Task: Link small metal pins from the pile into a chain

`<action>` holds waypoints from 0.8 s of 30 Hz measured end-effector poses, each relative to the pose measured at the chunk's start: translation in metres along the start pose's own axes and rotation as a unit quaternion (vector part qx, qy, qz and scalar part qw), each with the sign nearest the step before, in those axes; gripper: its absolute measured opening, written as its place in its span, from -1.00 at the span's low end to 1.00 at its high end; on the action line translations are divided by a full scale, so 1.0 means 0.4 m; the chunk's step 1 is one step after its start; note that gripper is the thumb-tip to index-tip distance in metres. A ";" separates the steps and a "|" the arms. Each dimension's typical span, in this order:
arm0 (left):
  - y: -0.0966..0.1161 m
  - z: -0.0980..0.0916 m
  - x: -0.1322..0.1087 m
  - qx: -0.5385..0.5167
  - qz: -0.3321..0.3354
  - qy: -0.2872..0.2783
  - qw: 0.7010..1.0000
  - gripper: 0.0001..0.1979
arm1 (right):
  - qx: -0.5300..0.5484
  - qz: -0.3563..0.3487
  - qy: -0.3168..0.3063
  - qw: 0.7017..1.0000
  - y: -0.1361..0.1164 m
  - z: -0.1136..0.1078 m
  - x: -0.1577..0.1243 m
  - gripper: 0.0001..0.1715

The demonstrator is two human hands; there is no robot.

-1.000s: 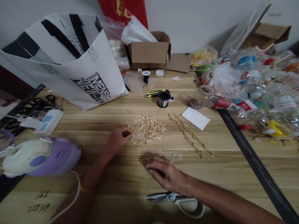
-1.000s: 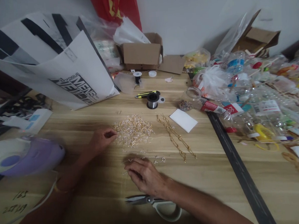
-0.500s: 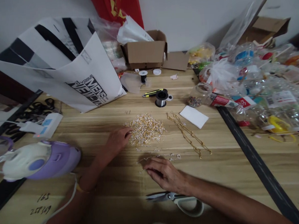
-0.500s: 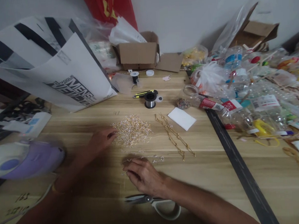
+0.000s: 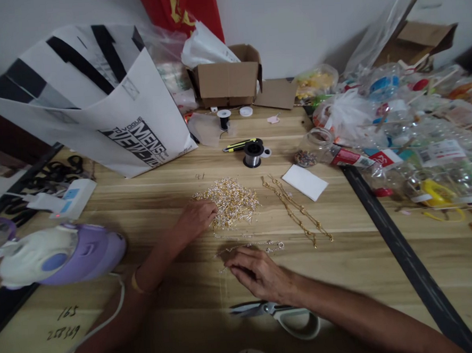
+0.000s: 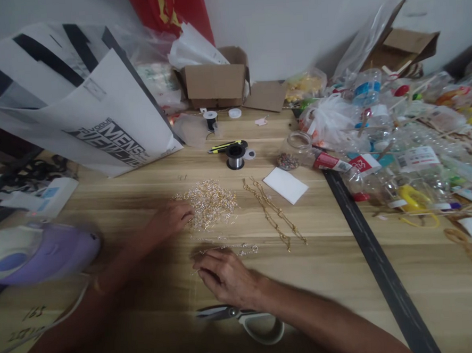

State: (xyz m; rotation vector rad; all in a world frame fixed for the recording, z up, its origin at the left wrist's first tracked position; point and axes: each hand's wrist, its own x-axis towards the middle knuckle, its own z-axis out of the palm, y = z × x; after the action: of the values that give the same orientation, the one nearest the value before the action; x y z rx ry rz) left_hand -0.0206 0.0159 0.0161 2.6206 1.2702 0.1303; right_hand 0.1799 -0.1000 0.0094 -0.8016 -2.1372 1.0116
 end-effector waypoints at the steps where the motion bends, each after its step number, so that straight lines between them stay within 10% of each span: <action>1: 0.003 -0.002 0.001 0.002 -0.004 -0.002 1.000 -0.80 | 0.000 -0.002 0.002 1.000 0.000 0.001 0.000 -0.80; 17: 0.021 -0.053 0.002 -0.259 -0.120 0.033 0.958 -0.82 | 0.078 0.078 0.059 0.992 -0.008 -0.016 0.004 -0.83; 24: 0.072 -0.060 0.008 -0.409 -0.091 0.002 0.908 -0.82 | 0.323 0.221 0.174 0.904 0.021 -0.055 0.039 -0.66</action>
State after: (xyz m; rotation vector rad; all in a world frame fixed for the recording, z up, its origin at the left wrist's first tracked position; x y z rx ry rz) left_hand -0.0007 0.0050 0.0461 1.7777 1.1176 0.5106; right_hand 0.1891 -0.0748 0.0179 -1.0395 -1.2105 1.5554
